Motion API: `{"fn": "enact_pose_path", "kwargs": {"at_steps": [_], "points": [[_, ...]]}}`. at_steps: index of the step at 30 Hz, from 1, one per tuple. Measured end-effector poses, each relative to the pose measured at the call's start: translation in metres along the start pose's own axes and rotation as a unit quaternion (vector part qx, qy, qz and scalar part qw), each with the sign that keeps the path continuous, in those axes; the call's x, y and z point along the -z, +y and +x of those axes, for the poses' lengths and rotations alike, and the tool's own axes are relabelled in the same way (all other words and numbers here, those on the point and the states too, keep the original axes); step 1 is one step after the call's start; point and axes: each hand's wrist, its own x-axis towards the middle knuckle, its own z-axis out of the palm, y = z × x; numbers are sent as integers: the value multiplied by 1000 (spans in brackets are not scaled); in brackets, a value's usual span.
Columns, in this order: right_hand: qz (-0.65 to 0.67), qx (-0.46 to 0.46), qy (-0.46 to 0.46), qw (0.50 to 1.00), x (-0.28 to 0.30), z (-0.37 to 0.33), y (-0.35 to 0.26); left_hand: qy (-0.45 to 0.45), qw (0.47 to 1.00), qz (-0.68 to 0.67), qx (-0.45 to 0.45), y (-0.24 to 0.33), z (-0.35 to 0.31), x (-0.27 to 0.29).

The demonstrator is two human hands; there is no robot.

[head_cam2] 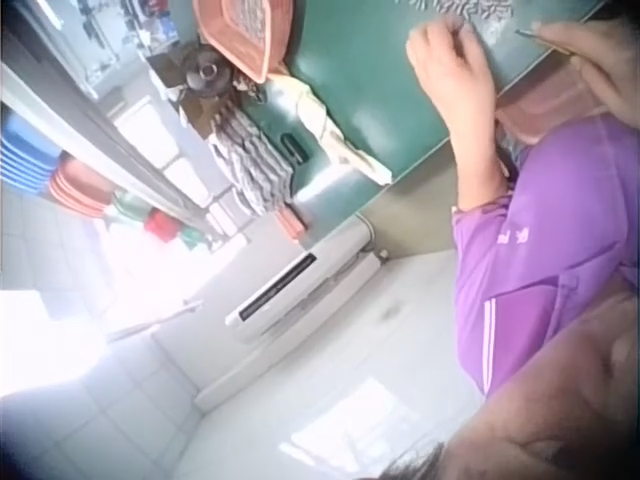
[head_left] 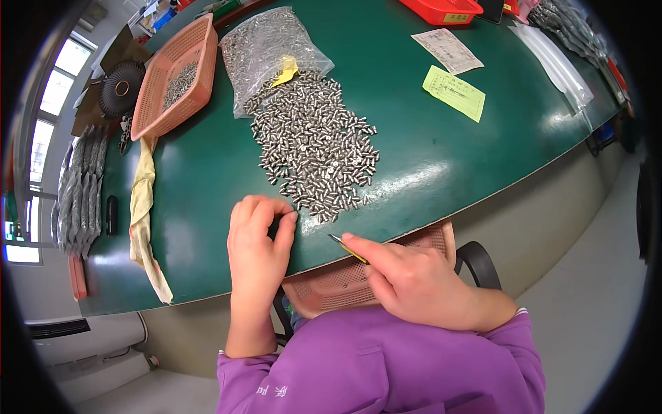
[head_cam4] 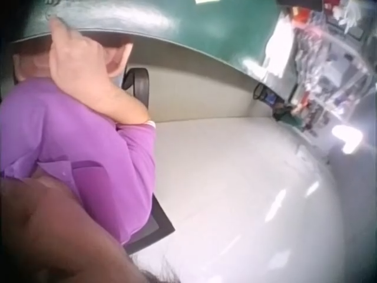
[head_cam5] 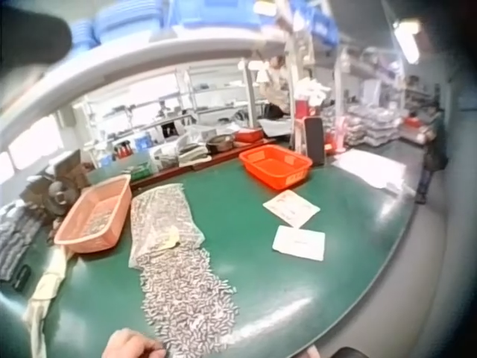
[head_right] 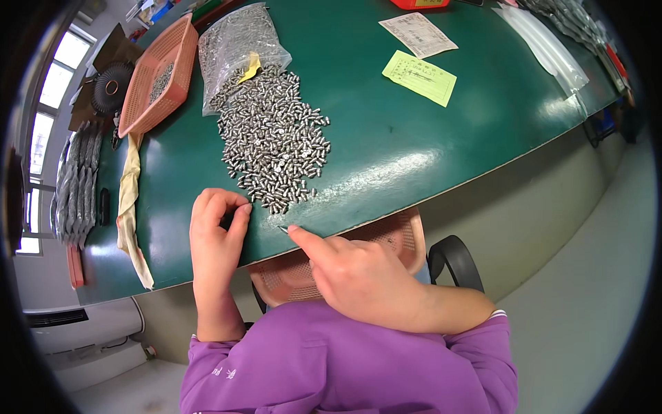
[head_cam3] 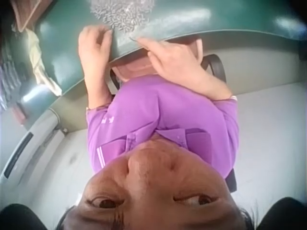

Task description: Inspecting and cleaning small metal components on a workbench using a utility knife.

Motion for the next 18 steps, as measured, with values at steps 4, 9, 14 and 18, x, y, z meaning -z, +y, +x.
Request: {"fn": "enact_pose_path", "kwargs": {"at_steps": [4, 9, 14, 18], "points": [[-6, 0, -11, 1000, 4, 0, -1, -44, 998, 11, -36, 6, -8, 10], [-6, 5, -13, 1000, 4, -1, -1, -18, 993, -115, 6, 6, -21, 8], [-5, 5, -9, 1000, 1, -2, 1, 22, 992, -114, -57, 6, -22, 3], [-7, 0, -6, 1000, 1, -3, 0, 30, 971, -238, 23, 6, -31, -5]]}}
